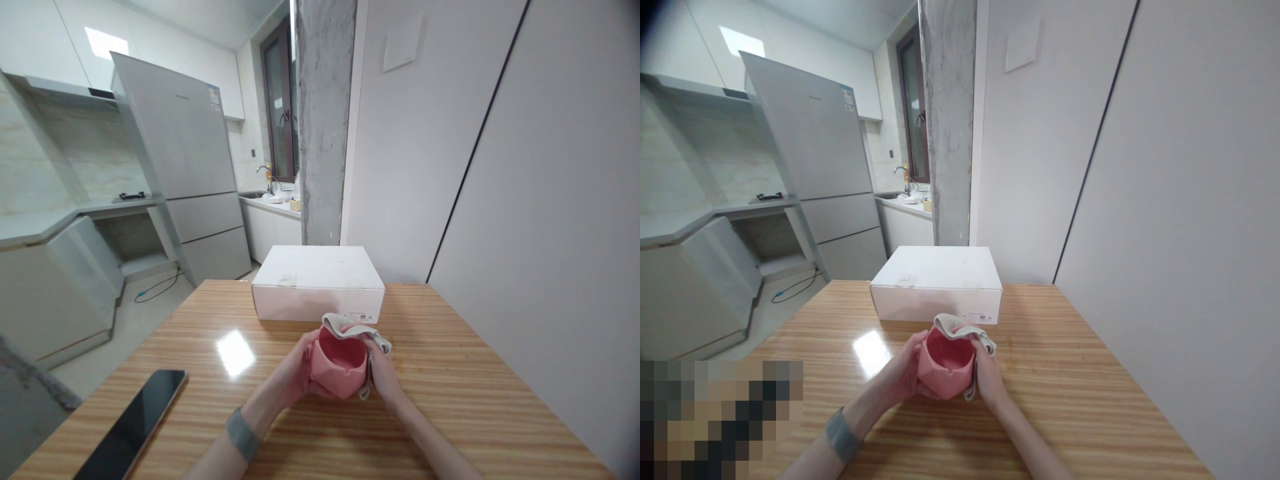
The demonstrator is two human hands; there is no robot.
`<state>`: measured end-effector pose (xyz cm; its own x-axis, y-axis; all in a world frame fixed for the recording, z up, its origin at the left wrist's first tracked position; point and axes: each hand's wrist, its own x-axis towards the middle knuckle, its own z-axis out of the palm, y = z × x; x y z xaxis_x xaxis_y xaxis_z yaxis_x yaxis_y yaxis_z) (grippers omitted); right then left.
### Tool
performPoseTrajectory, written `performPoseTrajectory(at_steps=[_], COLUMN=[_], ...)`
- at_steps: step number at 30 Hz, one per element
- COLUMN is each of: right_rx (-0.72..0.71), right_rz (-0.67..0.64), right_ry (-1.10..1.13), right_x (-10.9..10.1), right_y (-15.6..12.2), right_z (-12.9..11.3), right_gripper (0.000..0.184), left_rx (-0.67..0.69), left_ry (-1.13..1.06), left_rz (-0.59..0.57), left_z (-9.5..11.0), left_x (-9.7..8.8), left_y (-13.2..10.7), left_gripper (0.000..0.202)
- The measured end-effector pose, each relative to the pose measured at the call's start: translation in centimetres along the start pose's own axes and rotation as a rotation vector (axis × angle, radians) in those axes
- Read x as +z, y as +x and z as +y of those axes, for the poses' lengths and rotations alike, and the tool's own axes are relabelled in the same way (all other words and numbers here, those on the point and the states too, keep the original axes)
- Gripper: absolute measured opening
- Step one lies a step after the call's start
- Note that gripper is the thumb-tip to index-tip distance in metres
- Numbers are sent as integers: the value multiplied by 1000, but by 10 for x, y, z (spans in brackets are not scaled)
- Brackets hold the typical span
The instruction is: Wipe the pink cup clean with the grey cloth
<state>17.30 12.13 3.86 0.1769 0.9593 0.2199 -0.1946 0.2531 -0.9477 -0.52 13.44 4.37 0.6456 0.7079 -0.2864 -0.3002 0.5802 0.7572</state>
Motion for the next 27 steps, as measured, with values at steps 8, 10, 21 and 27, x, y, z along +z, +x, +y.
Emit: performPoseTrajectory(at_steps=[8,10,21,27], right_rx=[-62,-75,45,53], right_rz=[3,15,9,-66], right_ry=[-2,-2,106,107], right_x=[5,7,5,7], right_y=[1,1,-1,-3], right_z=[-12,-14,-9,-18], right_gripper=[25,23,25,28], left_rx=[169,245,90,38], left_ry=[-114,-182,-65,-45], left_rz=[69,25,49,58], left_z=[-10,-10,-4,-8], left_x=[8,16,8,-3], left_y=[8,5,1,2], left_gripper=[49,51,56,43])
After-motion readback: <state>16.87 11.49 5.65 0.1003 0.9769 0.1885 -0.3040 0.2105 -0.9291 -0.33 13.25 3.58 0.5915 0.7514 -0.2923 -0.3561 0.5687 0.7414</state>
